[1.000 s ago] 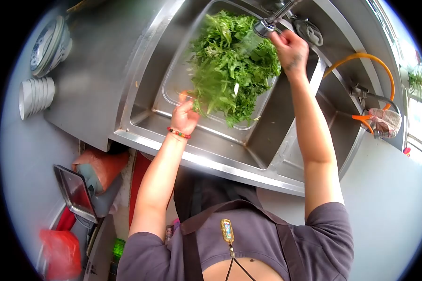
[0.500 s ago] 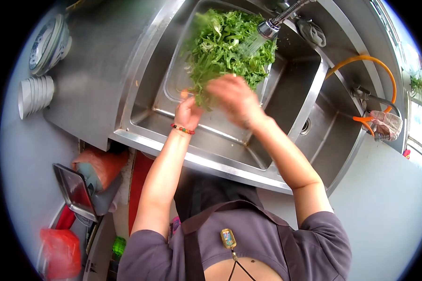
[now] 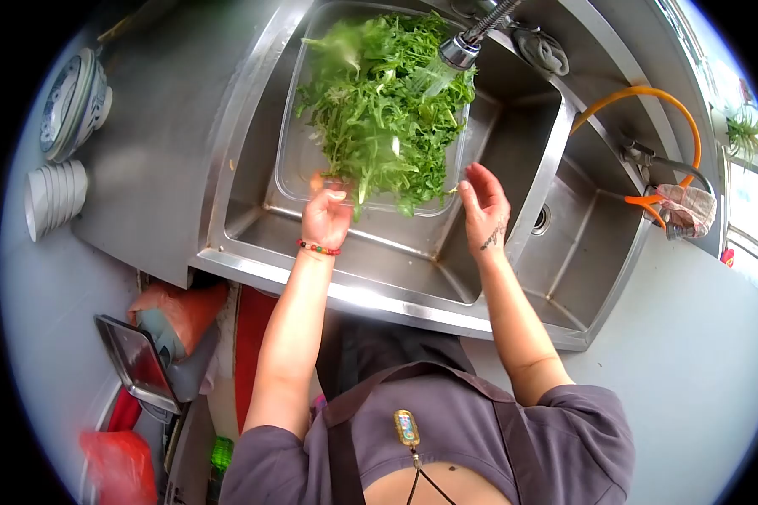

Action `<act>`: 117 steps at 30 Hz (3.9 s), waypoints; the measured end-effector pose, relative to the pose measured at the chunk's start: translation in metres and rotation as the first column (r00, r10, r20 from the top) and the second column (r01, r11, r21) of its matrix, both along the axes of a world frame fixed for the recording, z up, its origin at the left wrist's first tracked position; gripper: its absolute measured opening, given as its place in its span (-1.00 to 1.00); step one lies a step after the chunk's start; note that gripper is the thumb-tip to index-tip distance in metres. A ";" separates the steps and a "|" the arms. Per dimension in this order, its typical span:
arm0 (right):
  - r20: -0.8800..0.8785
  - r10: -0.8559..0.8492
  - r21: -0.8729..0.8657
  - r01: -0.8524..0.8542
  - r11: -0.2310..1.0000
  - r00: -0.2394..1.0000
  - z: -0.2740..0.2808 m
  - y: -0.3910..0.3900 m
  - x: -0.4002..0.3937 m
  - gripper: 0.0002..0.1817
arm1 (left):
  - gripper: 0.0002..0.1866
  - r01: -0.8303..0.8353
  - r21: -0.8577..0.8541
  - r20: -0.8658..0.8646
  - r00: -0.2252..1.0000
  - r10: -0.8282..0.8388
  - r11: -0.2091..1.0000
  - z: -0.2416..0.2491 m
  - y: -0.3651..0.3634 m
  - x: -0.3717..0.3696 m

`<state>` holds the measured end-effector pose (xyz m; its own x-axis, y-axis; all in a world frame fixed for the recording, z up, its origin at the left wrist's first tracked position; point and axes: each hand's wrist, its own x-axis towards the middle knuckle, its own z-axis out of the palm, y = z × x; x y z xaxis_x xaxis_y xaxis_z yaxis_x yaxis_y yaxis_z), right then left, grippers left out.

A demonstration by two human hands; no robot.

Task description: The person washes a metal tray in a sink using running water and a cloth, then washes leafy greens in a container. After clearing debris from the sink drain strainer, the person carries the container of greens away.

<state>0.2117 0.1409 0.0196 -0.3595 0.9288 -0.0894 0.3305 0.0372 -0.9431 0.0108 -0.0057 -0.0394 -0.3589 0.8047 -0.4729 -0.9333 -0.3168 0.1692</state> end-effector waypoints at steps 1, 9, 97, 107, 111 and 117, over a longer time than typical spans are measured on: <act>-0.152 -0.141 -0.314 0.087 0.946 0.978 -0.007 -0.008 -0.003 -0.50 | -0.43 0.000 0.007 0.020 1.000 0.000 1.000 -0.003 -0.002 0.002; -0.440 -0.570 -0.806 -0.025 0.591 0.695 -0.008 -0.025 -0.046 -0.37 | -0.57 -0.008 -0.018 -0.042 0.999 0.007 1.000 0.009 0.010 0.028; -0.305 0.123 -0.377 -0.239 0.895 0.944 0.084 -0.095 -0.136 -0.28 | -0.12 -0.583 -0.378 -0.792 0.606 0.075 0.720 0.234 -0.157 0.108; -0.402 0.043 -0.420 -0.226 0.879 0.915 0.084 -0.104 -0.138 -0.30 | -0.29 -0.604 -0.355 -0.842 0.538 0.036 0.713 0.231 -0.169 0.103; -0.406 0.027 -0.420 -0.212 0.882 0.914 0.081 -0.108 -0.141 -0.30 | -0.32 -0.570 -0.368 -0.854 0.520 -0.024 0.734 0.232 -0.163 0.105; -0.409 0.027 -0.417 -0.214 0.883 0.912 0.082 -0.110 -0.141 -0.28 | -0.39 -0.609 -0.364 -0.880 0.474 -0.045 0.705 0.223 -0.178 0.094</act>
